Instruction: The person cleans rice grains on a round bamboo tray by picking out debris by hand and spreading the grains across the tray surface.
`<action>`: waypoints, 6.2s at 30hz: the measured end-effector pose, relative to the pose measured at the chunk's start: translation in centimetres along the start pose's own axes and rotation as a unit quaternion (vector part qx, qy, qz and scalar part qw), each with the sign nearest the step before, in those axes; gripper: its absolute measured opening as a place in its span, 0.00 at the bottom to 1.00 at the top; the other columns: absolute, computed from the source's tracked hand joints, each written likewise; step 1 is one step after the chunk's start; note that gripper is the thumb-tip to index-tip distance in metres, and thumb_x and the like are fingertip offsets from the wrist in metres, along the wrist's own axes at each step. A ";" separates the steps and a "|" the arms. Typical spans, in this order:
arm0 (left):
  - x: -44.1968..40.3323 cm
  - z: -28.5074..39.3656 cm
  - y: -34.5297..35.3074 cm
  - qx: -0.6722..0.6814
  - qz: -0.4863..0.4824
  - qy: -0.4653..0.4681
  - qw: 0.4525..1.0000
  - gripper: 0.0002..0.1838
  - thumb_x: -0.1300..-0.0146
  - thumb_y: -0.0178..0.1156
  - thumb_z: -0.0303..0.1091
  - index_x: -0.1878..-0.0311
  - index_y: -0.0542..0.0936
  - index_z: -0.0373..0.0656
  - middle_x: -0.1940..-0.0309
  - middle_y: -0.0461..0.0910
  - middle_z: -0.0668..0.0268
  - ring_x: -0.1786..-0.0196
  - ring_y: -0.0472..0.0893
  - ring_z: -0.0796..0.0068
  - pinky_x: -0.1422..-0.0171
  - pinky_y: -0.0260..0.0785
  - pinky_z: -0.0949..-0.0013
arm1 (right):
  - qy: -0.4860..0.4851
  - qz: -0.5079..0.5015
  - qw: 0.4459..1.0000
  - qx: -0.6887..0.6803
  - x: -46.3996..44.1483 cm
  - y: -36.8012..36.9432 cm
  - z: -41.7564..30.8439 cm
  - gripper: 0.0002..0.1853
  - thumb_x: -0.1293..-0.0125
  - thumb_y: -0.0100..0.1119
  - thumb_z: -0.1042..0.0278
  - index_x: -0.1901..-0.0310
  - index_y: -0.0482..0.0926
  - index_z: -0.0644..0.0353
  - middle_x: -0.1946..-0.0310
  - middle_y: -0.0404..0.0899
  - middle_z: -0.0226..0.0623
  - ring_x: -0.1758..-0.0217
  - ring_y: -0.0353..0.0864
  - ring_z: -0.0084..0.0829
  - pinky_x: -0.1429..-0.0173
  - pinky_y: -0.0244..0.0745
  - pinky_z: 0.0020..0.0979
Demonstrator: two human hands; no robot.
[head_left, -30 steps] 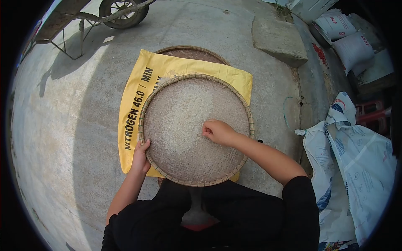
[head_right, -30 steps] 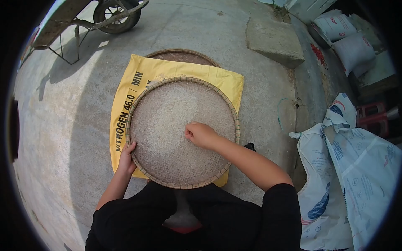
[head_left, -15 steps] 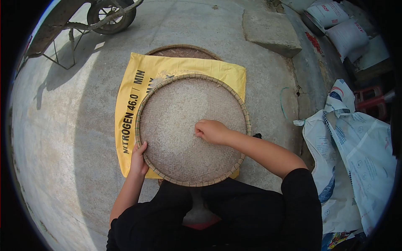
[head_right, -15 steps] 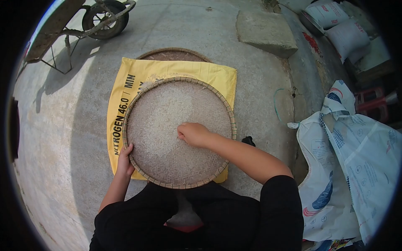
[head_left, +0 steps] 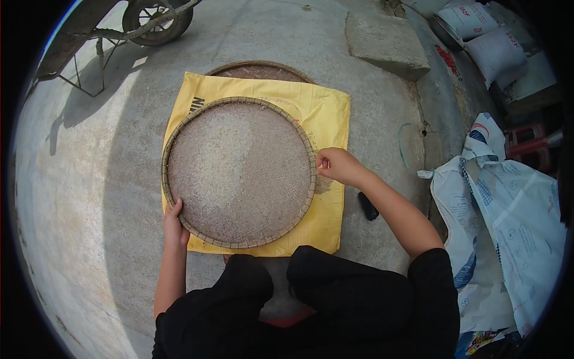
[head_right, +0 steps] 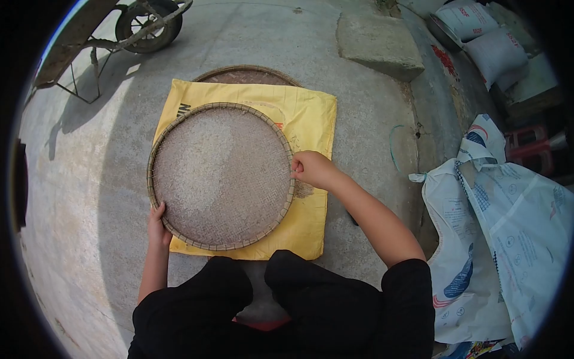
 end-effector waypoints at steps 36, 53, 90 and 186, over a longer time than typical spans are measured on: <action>1.4 -0.8 4.1 0.013 -0.051 -0.042 0.998 0.18 0.37 0.50 0.31 0.44 0.66 0.38 0.50 0.73 0.59 0.48 0.74 0.65 0.42 0.67 0.61 | -0.055 -0.153 0.985 0.058 0.1 0.2 -3.1 0.05 0.48 0.59 0.73 0.70 0.74 0.61 0.71 0.76 0.38 0.65 0.76 0.36 0.61 0.70 0.33; 0.8 -0.3 3.9 0.045 -0.013 -0.045 0.998 0.18 0.37 0.50 0.32 0.44 0.65 0.37 0.51 0.74 0.57 0.48 0.74 0.62 0.41 0.67 0.59 | -0.151 -0.029 0.985 -0.075 -3.7 6.6 -8.3 0.08 0.50 0.62 0.71 0.68 0.76 0.61 0.73 0.76 0.37 0.69 0.76 0.33 0.62 0.71 0.32; 1.2 0.1 5.3 0.040 -0.025 -0.050 0.998 0.19 0.38 0.52 0.29 0.44 0.64 0.38 0.49 0.72 0.58 0.48 0.73 0.63 0.41 0.66 0.59 | -0.114 0.009 0.991 -0.074 -6.1 6.2 -9.7 0.06 0.48 0.61 0.68 0.69 0.77 0.60 0.71 0.76 0.38 0.66 0.76 0.35 0.61 0.71 0.32; 2.5 -0.6 6.7 -0.004 -0.023 -0.074 0.997 0.30 0.31 0.38 0.53 0.38 0.60 0.36 0.41 0.66 0.57 0.41 0.68 0.65 0.37 0.61 0.63 | -0.128 0.014 0.992 -0.003 -7.0 5.2 -8.4 0.05 0.46 0.59 0.68 0.71 0.76 0.59 0.67 0.76 0.38 0.61 0.75 0.37 0.57 0.70 0.34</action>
Point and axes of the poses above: each hand's wrist, its own x-axis away from the middle knuckle, its own y-axis out of the palm, z = x × y, the point moved 3 cm from there along -x, towards the middle knuckle
